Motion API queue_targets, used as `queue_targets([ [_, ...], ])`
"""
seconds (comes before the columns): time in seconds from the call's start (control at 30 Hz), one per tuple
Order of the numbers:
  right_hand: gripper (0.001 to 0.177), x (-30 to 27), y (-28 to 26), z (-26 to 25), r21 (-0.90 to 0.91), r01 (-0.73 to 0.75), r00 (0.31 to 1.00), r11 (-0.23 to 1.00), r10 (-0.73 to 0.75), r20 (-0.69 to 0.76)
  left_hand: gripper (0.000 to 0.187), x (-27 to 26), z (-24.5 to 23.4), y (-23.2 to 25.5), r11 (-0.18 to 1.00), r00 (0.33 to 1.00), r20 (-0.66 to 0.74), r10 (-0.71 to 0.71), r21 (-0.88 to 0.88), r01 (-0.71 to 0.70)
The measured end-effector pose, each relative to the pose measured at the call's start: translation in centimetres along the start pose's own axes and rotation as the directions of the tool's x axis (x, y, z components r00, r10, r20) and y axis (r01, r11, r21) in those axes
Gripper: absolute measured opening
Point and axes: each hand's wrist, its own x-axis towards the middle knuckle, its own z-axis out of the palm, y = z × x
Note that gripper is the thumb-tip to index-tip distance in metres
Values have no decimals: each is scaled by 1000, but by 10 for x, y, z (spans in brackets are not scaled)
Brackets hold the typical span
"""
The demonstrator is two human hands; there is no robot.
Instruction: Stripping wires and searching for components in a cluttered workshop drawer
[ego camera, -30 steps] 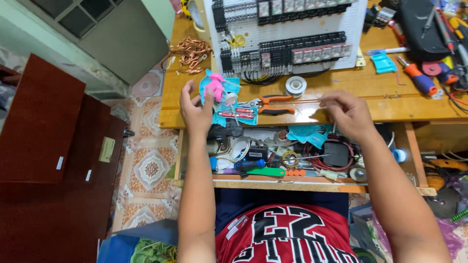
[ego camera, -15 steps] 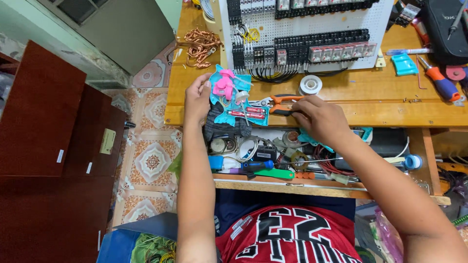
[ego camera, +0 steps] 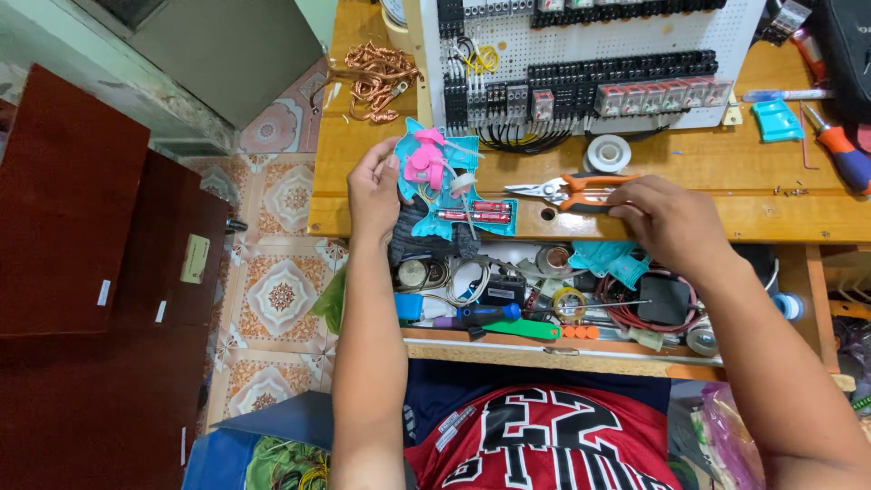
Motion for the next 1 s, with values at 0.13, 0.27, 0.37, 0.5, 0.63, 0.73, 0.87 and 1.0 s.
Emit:
queue_targets([
  [0.13,11,-5,15,-9,-21,-46,999,999,46,3,35,0,-1,-10,997,997,30,67,-35,-66],
  [0.27,12,-11,33,-17,25,-125,992,992,126,-14,40,-4,3,-8,998,1000,0,25,-54,-25],
  [0.37,14,-19,53,-15,33,-179,982,983,180,-58,37,-10,11,-1,994,999,12,33,-104,-31],
  [0.5,20,-26,72,-18,13,-223,970,975,223,-98,36,-18,27,-2,985,999,30,34,-172,-28],
  [0.63,18,-28,70,-25,58,-166,972,984,173,-156,40,-25,43,-1,984,991,88,105,-151,-91],
  [0.73,18,-27,62,-31,135,-223,960,965,242,-142,36,-27,52,-4,987,987,87,139,-94,-130],
  [0.87,26,-26,50,-36,146,-205,953,968,231,-198,46,-27,54,-10,985,977,122,174,-1,-175],
  [1.0,18,-18,29,-34,158,-103,917,982,156,-367,47,-29,52,-7,987,976,162,146,46,-155],
])
